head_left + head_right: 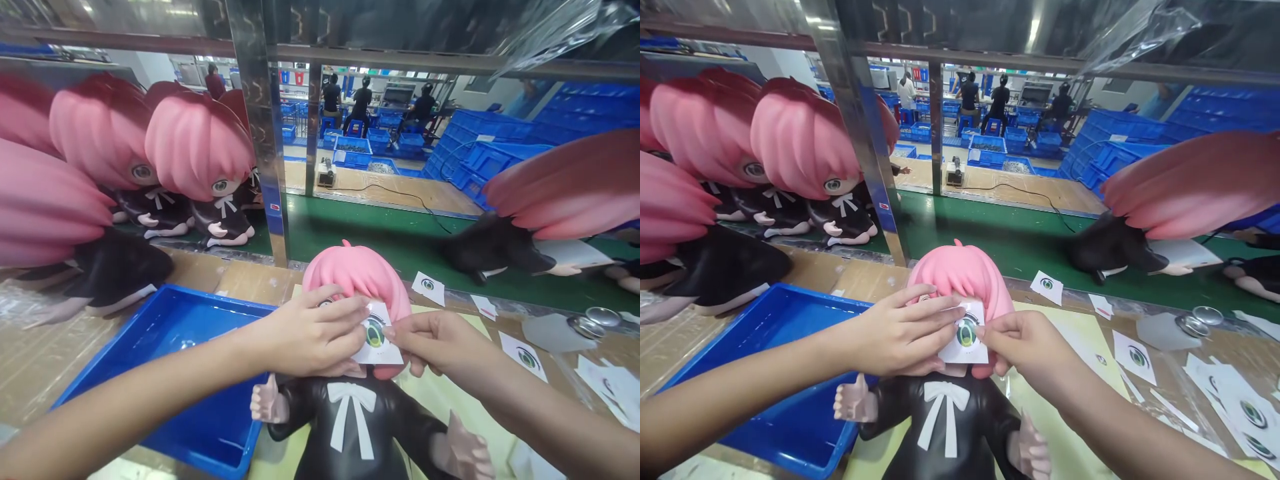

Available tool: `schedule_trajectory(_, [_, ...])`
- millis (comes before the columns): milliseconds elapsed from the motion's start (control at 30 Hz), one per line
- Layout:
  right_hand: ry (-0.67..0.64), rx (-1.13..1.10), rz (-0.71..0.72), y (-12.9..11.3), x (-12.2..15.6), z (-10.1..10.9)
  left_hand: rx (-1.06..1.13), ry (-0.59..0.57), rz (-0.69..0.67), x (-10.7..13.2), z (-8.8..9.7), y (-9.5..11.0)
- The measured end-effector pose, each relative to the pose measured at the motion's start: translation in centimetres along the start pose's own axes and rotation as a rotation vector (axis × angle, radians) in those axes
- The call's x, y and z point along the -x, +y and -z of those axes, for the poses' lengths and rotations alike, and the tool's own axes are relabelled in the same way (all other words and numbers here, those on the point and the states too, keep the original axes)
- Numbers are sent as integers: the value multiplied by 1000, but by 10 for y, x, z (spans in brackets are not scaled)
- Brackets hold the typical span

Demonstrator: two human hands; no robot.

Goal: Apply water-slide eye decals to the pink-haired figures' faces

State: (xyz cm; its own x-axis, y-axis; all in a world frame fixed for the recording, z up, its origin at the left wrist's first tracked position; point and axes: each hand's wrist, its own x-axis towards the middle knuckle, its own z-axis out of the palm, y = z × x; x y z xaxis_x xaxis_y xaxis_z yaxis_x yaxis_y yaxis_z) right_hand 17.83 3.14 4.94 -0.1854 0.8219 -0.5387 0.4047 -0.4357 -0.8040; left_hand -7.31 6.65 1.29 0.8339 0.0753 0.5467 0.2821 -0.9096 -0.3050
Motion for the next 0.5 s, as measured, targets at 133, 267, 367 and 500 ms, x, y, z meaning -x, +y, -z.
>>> schedule_trajectory(133, [38, -44, -8, -2, 3, -3, -32, -16, 9, 1, -1, 0])
schedule_trajectory(267, [67, -72, -5, -3, 6, -4, -65, -25, -1, -1, -3, -1])
schedule_trajectory(367, [83, -86, -6, -3, 7, -5, -74, -31, -6, -4, -5, -1])
schedule_trajectory(500, [126, -112, -37, -4, 9, -6, -110, -41, -15, -6, -5, -1])
